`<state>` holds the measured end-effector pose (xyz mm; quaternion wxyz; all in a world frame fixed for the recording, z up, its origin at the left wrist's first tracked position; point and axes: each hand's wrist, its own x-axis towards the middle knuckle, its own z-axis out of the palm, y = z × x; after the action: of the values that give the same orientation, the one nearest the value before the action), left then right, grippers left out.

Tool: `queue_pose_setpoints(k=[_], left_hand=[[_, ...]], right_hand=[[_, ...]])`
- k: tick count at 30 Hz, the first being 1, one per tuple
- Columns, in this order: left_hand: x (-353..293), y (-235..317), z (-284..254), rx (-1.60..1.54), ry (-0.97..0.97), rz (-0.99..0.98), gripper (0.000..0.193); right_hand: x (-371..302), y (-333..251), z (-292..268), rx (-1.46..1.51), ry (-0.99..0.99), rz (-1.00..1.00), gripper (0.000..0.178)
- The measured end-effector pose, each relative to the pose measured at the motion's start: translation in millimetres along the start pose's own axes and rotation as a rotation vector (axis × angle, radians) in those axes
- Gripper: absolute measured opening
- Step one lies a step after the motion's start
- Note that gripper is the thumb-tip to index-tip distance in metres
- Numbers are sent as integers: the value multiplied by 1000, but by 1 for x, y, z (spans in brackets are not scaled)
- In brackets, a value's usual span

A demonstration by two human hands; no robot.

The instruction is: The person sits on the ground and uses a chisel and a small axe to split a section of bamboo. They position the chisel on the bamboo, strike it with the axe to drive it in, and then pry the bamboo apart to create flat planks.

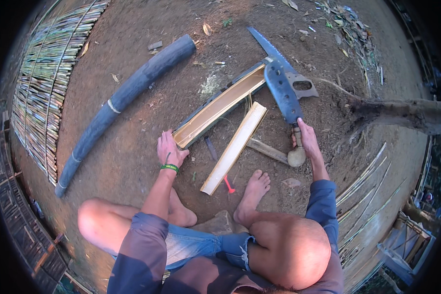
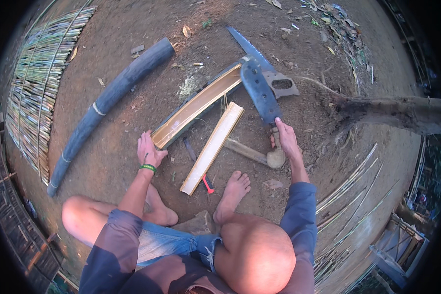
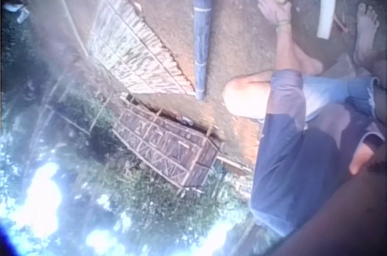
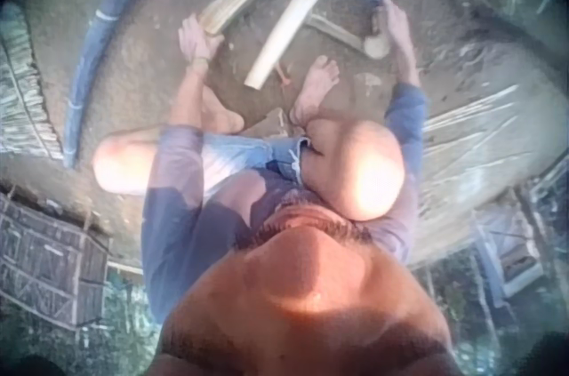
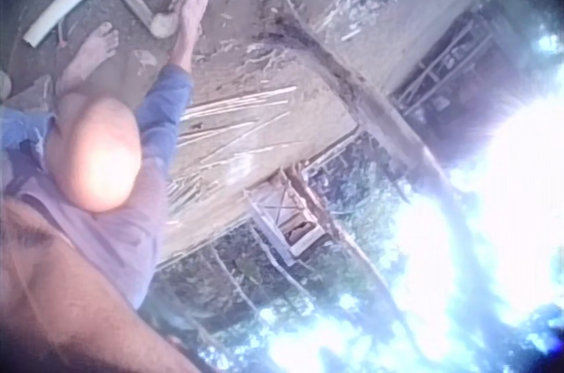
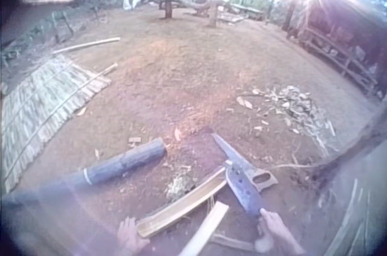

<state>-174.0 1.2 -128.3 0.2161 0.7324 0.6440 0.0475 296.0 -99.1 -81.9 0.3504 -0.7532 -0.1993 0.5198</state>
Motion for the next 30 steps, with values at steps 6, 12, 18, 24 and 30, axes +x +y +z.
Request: queue_pose_setpoints(k=[6,12,18,24,30], left_hand=[[0,-2,-3,5,4,8,93],[1,-1,0,-8,-5,-5,94],[0,-3,0,-7,39,25,91],[1,-1,-5,4,-18,3,93],[1,0,-5,-8,-27,-7,94]], right_hand=[[-17,-12,20,-249,-250,62,55],[-23,0,29,-166,-136,14,50],[-17,0,17,-174,-6,-43,54],[-18,-8,12,-271,-178,31,53],[-9,-5,15,-148,5,-45,53]])
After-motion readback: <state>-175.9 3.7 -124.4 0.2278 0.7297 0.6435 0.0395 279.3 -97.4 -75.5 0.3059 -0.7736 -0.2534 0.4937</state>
